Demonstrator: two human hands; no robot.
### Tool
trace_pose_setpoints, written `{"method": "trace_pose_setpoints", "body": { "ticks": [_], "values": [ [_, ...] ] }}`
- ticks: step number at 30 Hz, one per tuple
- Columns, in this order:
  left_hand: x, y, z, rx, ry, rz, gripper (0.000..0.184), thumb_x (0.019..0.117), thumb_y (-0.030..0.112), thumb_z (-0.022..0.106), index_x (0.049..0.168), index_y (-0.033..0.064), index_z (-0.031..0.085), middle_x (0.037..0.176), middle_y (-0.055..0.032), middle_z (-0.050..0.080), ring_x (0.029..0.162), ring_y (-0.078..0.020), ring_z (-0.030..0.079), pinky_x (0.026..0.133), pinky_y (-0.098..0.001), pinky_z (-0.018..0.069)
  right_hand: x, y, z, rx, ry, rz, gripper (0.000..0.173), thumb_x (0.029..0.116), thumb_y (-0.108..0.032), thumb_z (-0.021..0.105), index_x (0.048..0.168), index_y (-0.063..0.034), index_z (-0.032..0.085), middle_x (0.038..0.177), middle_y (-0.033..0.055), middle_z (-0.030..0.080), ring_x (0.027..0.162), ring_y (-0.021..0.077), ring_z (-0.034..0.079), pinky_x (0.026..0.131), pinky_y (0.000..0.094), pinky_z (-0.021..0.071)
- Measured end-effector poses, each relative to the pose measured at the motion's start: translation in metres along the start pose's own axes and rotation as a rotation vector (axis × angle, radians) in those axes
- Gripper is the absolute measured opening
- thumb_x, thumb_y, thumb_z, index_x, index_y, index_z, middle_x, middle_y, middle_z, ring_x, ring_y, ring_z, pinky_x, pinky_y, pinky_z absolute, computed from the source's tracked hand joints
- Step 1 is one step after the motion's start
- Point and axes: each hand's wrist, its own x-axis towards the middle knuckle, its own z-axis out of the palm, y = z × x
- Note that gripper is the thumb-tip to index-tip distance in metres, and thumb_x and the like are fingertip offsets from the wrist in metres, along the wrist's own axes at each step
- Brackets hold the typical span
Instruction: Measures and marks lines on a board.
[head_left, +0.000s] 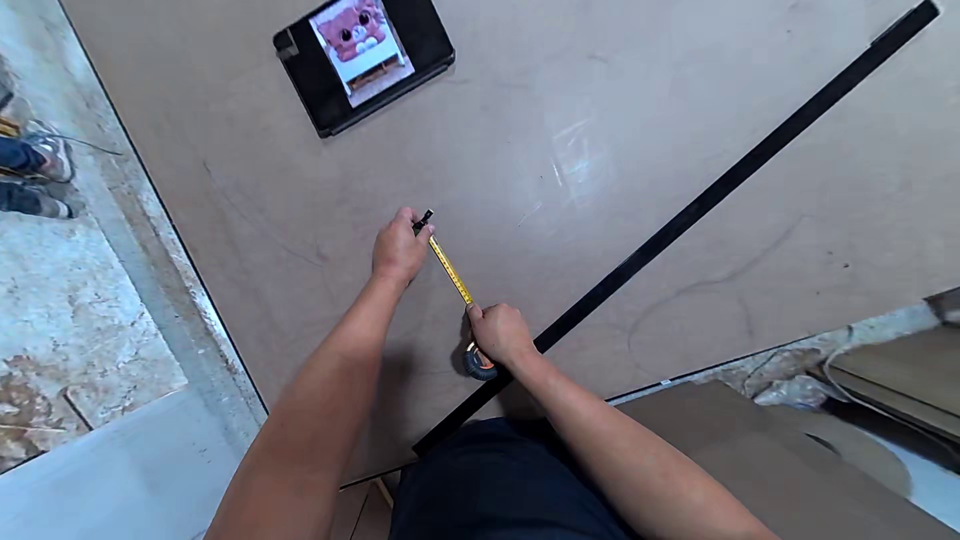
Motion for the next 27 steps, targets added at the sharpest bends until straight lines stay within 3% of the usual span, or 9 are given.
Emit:
{"method": "trace_pose_setpoints", "body": {
  "ticks": [4, 10, 27],
  "values": [
    [0.008, 0.001, -0.002, -0.011, 0.085, -0.049, 0.036, 0.1038, 0.036, 0.061, 0.125, 0.0073, 0.062, 0.106, -0.0163, 0.071, 0.102, -0.0349, 0.070, 0.090, -0.0586, 0.0540, 0.002, 0.004, 0.001, 0.015, -0.008, -0.016, 0.067, 0.1075, -0.054, 0.029, 0.069, -0.0146, 0.067, 0.076, 0.0072, 0.070, 0.079, 0.0269, 0.070, 0.067, 0.0541, 0.0523],
    [0.014, 0.001, -0.009, -0.012, 0.078, -0.040, 0.039, 0.1028, 0.036, 0.063, 0.127, 0.0060, 0.062, 0.108, -0.0179, 0.071, 0.104, -0.0360, 0.069, 0.092, -0.0595, 0.0535, 0.002, 0.001, -0.002, 0.046, -0.010, 0.006, 0.065, 0.1072, -0.054, 0.034, 0.069, -0.0131, 0.066, 0.075, 0.0097, 0.068, 0.076, 0.0289, 0.069, 0.065, 0.0552, 0.0519],
    [0.014, -0.004, -0.005, -0.058, 0.118, -0.031, 0.037, 0.1019, 0.037, 0.064, 0.125, 0.0084, 0.062, 0.104, -0.0144, 0.071, 0.099, -0.0326, 0.070, 0.088, -0.0573, 0.0546, 0.007, 0.000, -0.001, 0.053, -0.017, 0.053, 0.068, 0.1057, -0.060, 0.033, 0.068, -0.0170, 0.070, 0.075, 0.0058, 0.071, 0.077, 0.0263, 0.070, 0.066, 0.0541, 0.0527]
  ]
}}
